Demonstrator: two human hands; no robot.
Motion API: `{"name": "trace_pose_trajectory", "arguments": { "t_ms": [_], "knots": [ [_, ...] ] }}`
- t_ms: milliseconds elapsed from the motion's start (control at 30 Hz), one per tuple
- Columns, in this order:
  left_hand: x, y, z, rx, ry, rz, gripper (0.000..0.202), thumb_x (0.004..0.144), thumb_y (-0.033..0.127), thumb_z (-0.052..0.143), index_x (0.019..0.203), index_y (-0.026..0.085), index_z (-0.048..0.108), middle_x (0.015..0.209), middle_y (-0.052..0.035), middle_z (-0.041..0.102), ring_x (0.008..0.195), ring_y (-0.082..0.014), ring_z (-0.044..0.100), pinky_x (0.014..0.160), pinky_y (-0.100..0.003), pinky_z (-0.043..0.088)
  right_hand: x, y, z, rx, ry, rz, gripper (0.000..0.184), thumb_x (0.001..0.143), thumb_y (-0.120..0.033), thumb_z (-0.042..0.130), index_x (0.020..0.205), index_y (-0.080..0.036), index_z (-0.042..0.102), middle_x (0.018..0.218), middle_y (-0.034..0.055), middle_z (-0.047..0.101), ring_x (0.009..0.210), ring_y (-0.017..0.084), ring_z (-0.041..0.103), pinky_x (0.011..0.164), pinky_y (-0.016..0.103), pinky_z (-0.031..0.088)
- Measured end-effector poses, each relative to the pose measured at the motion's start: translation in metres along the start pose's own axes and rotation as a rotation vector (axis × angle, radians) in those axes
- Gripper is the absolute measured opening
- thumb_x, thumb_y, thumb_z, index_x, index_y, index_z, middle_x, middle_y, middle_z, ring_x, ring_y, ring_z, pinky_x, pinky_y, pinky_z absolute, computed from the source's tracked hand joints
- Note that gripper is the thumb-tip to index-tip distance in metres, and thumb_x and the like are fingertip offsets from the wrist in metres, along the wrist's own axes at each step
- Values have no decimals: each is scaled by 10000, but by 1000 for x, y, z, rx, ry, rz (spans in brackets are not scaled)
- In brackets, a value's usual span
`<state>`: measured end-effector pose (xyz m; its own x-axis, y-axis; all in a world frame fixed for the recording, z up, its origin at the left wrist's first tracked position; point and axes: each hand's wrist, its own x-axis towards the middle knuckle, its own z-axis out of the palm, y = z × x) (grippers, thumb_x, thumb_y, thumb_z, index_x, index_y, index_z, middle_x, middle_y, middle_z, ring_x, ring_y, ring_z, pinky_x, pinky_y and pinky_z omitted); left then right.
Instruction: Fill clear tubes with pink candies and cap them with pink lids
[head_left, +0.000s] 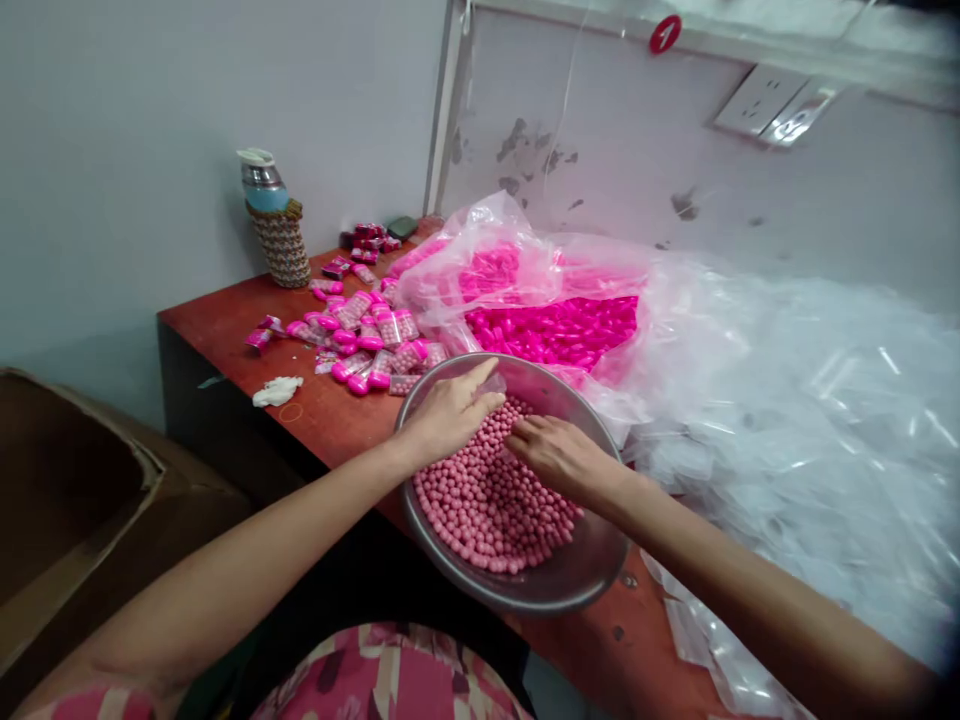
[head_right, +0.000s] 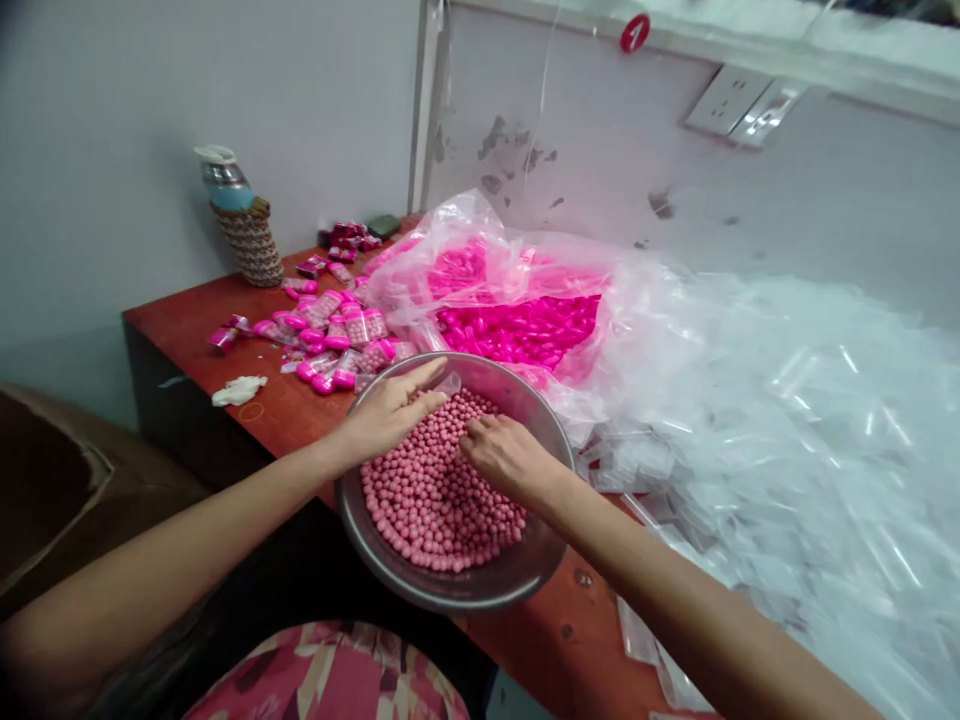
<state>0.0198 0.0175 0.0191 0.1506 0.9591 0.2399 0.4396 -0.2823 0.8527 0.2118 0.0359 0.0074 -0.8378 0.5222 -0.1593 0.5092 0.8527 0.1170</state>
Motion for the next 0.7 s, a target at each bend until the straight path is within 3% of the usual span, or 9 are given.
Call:
{"name": "trace_pose_trajectory", "arguments": {
  "t_ms": [67,200,300,367,500,600,700],
  "knots": [
    [-5,-4,1,-20,-7,-7,479,819,321,482,1264,145,463,1253,-89,539,1154,-227,493,996,-348,354,15,-11,9,-88,-27,-134,194,850,-96,402,831,-122,593,807,113,596,782,208,553,691,330,421],
    [-22,-13,-4,-162,52,-35,402,821,308,482,1185,148,542,1193,-86,588,1111,-207,534,975,-349,392,37,-38,24,202,-61,-275,185,856,-83,377,854,-119,558,803,78,589,686,149,530,640,271,410],
    [-32,-17,-13,-222,109,-59,362,827,295,477,1136,137,578,1141,-93,621,1057,-200,571,943,-342,427,40,-48,22,560,-70,-163,78,820,-111,459,831,-142,530,746,17,566,619,113,497,586,229,397],
    [-36,-17,-18,-238,137,-79,352,826,293,478,1126,140,582,1122,-92,631,1040,-197,581,928,-338,440,36,-47,16,913,-69,-30,31,796,-167,525,827,-164,521,725,-14,545,634,110,496,582,221,399],
    [-45,-13,-20,-261,99,-138,399,801,299,516,1166,140,545,1145,-103,615,1022,-199,590,892,-331,465,25,-35,6,1564,-29,148,146,757,-216,602,878,-176,530,771,-19,565,730,124,544,684,260,440],
    [-48,-8,-17,-246,16,-174,483,740,304,593,1193,151,521,1171,-107,595,990,-210,601,842,-316,486,19,-30,3,1782,124,219,168,706,-198,665,827,-167,553,750,-26,571,723,110,552,709,255,442],
    [-47,-2,-12,-176,-47,-135,323,736,270,592,1039,161,618,990,-68,670,887,-200,620,796,-299,482,16,-32,2,1845,275,242,166,693,-176,680,819,-175,572,762,-27,573,732,102,551,704,240,444]
  ]
}}
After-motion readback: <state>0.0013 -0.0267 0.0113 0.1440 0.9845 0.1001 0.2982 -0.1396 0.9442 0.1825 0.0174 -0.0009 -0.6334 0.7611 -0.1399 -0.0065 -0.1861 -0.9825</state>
